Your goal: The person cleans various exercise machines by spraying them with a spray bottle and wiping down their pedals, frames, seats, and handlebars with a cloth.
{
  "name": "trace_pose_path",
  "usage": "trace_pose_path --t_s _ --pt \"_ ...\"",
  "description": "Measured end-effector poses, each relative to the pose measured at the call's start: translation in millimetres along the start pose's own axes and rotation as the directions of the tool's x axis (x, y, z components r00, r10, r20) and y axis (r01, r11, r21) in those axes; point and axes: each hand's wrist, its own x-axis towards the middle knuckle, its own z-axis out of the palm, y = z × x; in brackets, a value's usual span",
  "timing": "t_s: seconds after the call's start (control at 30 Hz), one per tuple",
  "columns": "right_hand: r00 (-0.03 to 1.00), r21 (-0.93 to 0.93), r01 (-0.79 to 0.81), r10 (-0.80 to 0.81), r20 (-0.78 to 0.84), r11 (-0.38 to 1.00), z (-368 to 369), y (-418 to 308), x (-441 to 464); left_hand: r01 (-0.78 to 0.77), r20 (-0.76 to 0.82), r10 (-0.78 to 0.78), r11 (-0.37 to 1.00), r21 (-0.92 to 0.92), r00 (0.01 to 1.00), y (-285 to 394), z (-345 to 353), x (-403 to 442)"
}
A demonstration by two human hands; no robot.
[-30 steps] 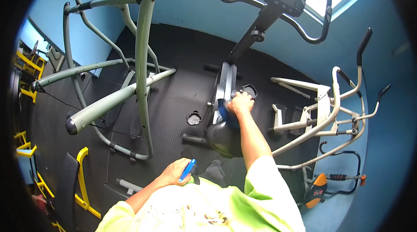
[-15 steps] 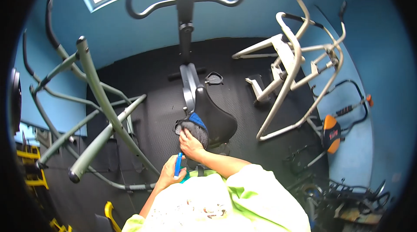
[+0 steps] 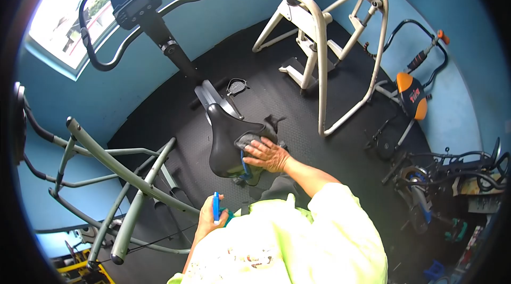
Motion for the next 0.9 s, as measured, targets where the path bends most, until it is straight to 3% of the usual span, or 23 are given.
trace_pose_path --t_s 0.1,0.13,0.17,0.2,0.23,0.27,0.3,0.33,0.37,0.43,0.5,0.6,0.67,0.7,0.77,0.8,0.87,0.9 --pt "0.951 0.229 -0.284 0.304 -0.061 0.931 14.0 25.9 -21.9 -0.031 0.054 0.028 0.998 0.049 0.998 4.4 2.3 3.7" --pt "0.758 0.382 -0.637 0.635 0.152 0.67 9.8 30.7 -24.5 0.011 0.087 -0.017 0.997 0.071 0.996 8.2 3.4 5.5" --pt "0.442 0.421 -0.867 0.802 0.402 0.266 4.4 34.5 -27.1 0.053 0.12 -0.064 0.994 0.094 0.991 10.7 4.4 6.5" --pt "0.249 0.36 -0.926 0.896 0.367 0.11 17.6 40.6 -33.6 0.046 0.135 -0.058 0.995 0.091 0.989 9.4 7.2 8.1" --pt "0.042 0.305 -0.951 0.948 0.317 -0.059 37.2 44.9 -39.4 0.042 0.155 -0.058 0.994 0.103 0.986 10.5 8.9 10.7" --pt "0.04 0.543 -0.834 0.971 0.234 -0.097 59.4 45.2 -48.4 0.055 0.172 -0.072 0.993 0.102 0.983 11.7 9.6 13.8" --pt "-0.072 0.612 -0.653 0.841 0.537 -0.447 70.0 44.4 -51.9 0.068 0.188 -0.086 0.993 0.099 0.978 13.1 10.8 16.8" --pt "-0.104 0.583 -0.54 0.735 0.67 -0.607 53.2 37.8 -36.9 0.064 0.209 -0.084 0.993 0.103 0.974 13.7 11.8 19.6" --pt "-0.108 0.522 -0.415 0.61 0.785 -0.745 32.8 30.7 -18.4 0.073 0.206 -0.094 0.992 0.106 0.974 13.5 12.9 22.5" --pt "0.104 0.471 -0.357 0.467 0.878 -0.807 60.5 -4.5 -29.1 0.09 0.21 -0.113 0.989 0.115 0.971 16.9 14.8 26.6" --pt "0.189 0.56 -0.6 0.579 0.793 -0.571 75.9 -65.4 -23.1 0.082 0.217 -0.107 0.989 0.121 0.97 23.2 14.2 33.5" --pt "0.194 0.655 -0.515 0.67 0.717 -0.553 49.8 -99.9 -6.6 0.107 0.217 -0.138 0.983 0.146 0.967 28.7 15.7 40.8" --pt "0.469 0.724 -0.688 0.733 0.492 -0.045 42.9 -98.5 -22.8 0.199 0.211 -0.23 0.967 0.157 0.95 44.7 17.6 47.9" --pt "0.471 0.729 -0.683 0.731 0.493 -0.052 38.2 -97.2 -29.2 0.272 0.209 -0.301 0.95 0.154 0.931 52.7 18.1 54.0" --pt "0.614 0.7 -0.702 0.614 0.496 0.136 20.9 -90.9 -40.3 0.278 0.202 -0.302 0.95 0.142 0.932 63.2 20.0 64.4" --pt "0.623 0.704 -0.696 0.606 0.494 0.141 12.1 -85.5 -44.4 0.28 0.199 -0.3 0.952 0.124 0.933 67.2 22.0 69.3" --pt "0.745 0.581 -0.667 0.416 0.521 0.467 -9.7 -70.1 -43.4 0.258 0.185 -0.278 0.958 0.127 0.943 63.8 27.7 76.7" --pt "0.757 0.59 -0.654 0.401 0.516 0.474 -20.1 -62.7 -37.0 0.231 0.187 -0.254 0.964 0.134 0.949 62.4 30.2 79.1"
